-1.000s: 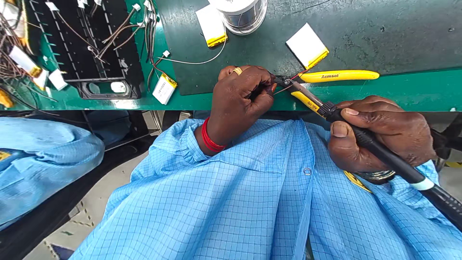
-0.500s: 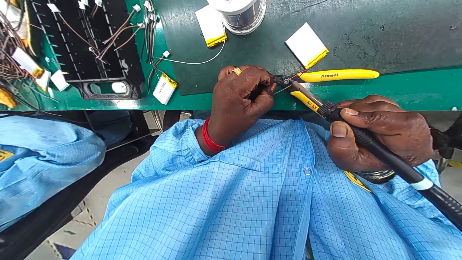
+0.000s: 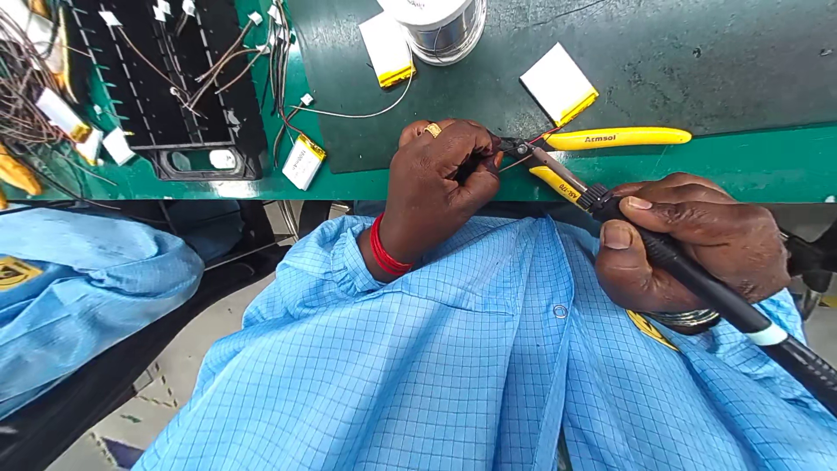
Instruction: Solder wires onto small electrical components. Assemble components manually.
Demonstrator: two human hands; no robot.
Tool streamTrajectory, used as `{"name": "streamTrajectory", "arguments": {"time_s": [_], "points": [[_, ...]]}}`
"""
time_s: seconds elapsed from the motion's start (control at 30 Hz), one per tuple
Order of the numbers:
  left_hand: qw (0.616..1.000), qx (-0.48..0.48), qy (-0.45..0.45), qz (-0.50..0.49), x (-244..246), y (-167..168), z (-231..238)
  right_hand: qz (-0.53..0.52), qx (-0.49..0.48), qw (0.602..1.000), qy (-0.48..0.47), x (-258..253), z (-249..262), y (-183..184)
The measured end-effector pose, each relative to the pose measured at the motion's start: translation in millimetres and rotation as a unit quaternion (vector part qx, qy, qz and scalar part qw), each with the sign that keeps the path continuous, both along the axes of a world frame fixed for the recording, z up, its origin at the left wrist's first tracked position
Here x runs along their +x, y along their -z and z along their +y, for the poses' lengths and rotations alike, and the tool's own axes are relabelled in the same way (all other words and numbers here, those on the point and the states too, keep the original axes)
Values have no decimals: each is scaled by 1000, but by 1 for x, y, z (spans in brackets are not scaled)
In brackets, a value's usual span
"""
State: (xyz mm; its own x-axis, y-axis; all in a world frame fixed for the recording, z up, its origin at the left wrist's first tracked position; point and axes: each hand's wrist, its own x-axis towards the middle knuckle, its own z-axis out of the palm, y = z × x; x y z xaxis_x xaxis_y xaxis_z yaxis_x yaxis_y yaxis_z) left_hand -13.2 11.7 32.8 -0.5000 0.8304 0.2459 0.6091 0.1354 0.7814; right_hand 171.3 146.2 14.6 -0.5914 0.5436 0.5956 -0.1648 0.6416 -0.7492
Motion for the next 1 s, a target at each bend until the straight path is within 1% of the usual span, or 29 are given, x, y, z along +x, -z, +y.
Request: {"name": "streamTrajectory", "arguments": {"time_s": [0.57,0.87,1.0], "points": [[1000,0,4,-2,0,1,0,-3,5,1000,-1,0,0,1],[1000,11,3,4,-1,2,-1,2,-8,1000,0,0,0,0],[1000,-7,8,-3,-1,-1,-1,2,-5,1000,1,0,0,0]]}}
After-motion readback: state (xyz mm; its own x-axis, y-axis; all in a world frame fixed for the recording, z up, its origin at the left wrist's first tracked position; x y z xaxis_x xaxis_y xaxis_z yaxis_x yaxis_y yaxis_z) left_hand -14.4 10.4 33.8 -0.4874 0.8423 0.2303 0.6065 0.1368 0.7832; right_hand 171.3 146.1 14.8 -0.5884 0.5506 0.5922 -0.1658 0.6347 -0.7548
